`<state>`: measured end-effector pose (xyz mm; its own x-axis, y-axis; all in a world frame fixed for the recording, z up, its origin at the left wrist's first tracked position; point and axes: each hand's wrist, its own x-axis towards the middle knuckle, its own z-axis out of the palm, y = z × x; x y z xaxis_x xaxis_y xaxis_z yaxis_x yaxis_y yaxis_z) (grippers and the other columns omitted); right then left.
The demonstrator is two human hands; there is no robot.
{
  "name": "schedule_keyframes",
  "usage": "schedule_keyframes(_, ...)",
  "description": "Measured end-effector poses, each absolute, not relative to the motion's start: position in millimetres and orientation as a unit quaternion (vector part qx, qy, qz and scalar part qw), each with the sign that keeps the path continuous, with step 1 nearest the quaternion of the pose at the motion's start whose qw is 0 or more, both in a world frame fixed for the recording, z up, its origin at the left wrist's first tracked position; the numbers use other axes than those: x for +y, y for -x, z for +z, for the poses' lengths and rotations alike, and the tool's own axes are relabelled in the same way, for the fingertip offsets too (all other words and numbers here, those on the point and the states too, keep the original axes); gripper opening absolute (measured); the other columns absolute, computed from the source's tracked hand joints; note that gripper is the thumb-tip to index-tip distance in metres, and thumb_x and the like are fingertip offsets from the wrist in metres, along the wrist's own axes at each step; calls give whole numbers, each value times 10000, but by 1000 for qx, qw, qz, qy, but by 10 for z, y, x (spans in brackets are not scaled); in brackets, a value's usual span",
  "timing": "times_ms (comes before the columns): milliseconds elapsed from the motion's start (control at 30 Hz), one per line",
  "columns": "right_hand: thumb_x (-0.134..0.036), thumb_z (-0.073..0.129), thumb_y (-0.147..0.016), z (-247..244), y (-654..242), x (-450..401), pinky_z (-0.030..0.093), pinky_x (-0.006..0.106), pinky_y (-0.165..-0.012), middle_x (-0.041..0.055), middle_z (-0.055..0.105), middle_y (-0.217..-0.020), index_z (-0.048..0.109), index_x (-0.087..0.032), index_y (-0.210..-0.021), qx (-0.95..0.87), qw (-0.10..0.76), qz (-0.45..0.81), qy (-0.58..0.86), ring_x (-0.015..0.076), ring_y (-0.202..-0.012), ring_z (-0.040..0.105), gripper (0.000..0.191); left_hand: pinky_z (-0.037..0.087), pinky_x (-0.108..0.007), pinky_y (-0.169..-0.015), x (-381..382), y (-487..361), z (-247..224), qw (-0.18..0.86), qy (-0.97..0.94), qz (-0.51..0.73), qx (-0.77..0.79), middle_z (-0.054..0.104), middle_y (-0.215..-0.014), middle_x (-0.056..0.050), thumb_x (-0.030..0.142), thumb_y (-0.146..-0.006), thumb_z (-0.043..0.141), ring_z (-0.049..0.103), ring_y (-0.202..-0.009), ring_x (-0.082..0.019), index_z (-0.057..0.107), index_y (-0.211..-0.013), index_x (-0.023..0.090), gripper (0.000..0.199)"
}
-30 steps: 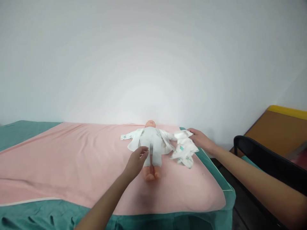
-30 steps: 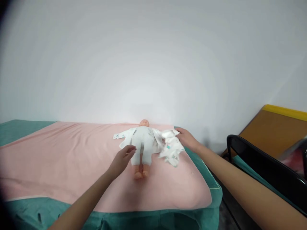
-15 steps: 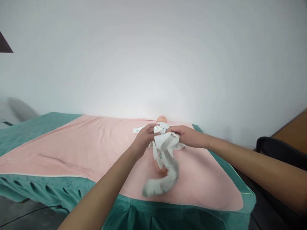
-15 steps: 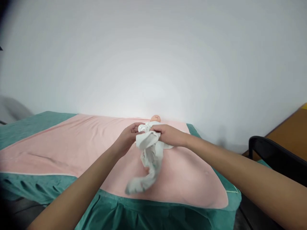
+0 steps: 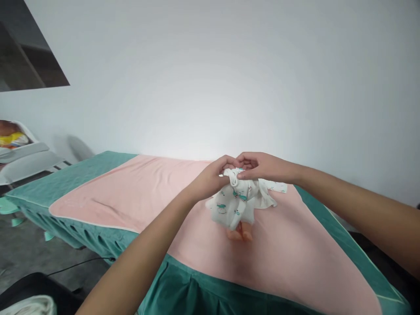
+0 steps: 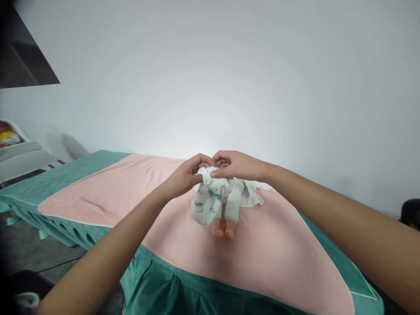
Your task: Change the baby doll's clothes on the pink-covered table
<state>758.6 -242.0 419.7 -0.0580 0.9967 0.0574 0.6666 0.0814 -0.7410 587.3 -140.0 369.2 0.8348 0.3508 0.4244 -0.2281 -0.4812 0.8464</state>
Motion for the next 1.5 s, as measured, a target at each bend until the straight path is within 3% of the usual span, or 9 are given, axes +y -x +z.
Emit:
schedule_keyframes(167, -501, 656, -750, 4175, -7690, -2481, 255, 247, -544, -49, 403, -673, 525, -203, -744, -692, 251, 253, 628, 91, -605, 335, 326, 423, -246, -704, -1382, -5915, 3683, 522, -809, 267, 39, 620, -943, -4, 121, -753, 550, 564, -843, -141, 565, -1094, 225, 356)
schedule_keyframes(300, -488, 633, -768, 4184, -7839, -2594, 260, 252, -554, -41, 446, -669, 540, -203, -745, -684, 284, 207, 639, 94, -603, 367, 300, 415, -240, -644, -1416, -5923, 3668, 590, -777, 214, 55, 613, -858, -6, 308, -824, 594, 565, -756, -138, 577, -1064, 214, 258)
schedule_keyframes(533, -492, 636, -772, 4285, -8067, -2855, 292, 253, -561, -15, 519, -683, 584, -205, -767, -683, 277, 201, 645, 112, -620, 425, 291, 349, -233, -545, -1342, -5992, 3575, 595, -796, 92, 63, 600, -777, -25, 546, -801, 605, 515, -633, -127, 620, -862, 172, 380)
schedule_keyframes(667, -448, 643, -771, 4230, -8292, -2954, 259, 257, -535, -25, 478, -633, 514, -206, -650, -699, 171, 169, 674, 111, -589, 380, 300, 287, -234, -500, -1241, -6026, 3447, 460, -874, 92, 131, 543, -655, 16, 434, -720, 701, 448, -565, -121, 626, -728, 192, 254)
schedule_keyframes(900, -414, 656, -742, 3840, -8410, -2983, 255, 260, -498, -28, 452, -618, 482, -210, -636, -676, 84, 205, 703, 108, -547, 362, 288, 364, -246, -561, -1360, -6148, 3322, 364, -859, 283, 223, 622, -723, 18, 275, -760, 568, 538, -636, -157, 657, -844, 230, 131)
schedule_keyframes(1000, -460, 657, -747, 3760, -8356, -2928, 332, 263, -543, -9, 548, -704, 566, -214, -706, -658, 139, 275, 687, 122, -612, 455, 265, 363, -250, -604, -1461, -6213, 3356, 296, -867, 346, 203, 634, -734, 27, 223, -772, 536, 550, -669, -159, 648, -894, 249, 167)
schedule_keyframes(1167, -501, 608, -794, 3490, -8256, -2651, 451, 311, -814, 45, 614, -1069, 601, -232, -999, -544, 428, 369, 621, 171, -968, 561, 338, 365, -258, -676, -1557, -6340, 3400, 226, -879, 391, 156, 674, -840, 16, 155, -763, 517, 562, -720, -161, 644, -915, 255, 221)
schedule_keyframes(1333, -455, 668, -737, 3026, -8076, -2446, 450, 317, -601, 26, 605, -716, 615, -232, -895, -442, 386, 553, 591, 172, -651, 535, 278, 368, -262, -681, -1540, -6378, 3391, 237, -856, 430, 163, 668, -833, 16, 157, -779, 510, 559, -723, -162, 650, -930, 256, 229)
schedule_keyframes(1500, -457, 677, -739, 3040, -8022, -2386, 455, 299, -597, 17, 622, -755, 604, -224, -845, -449, 407, 571, 554, 152, -642, 537, 266, 400, -279, -682, -1334, -6185, 3389, 313, -858, 363, 183, 661, -824, 6, 201, -778, 554, 566, -738, -169, 671, -943, 253, 208)
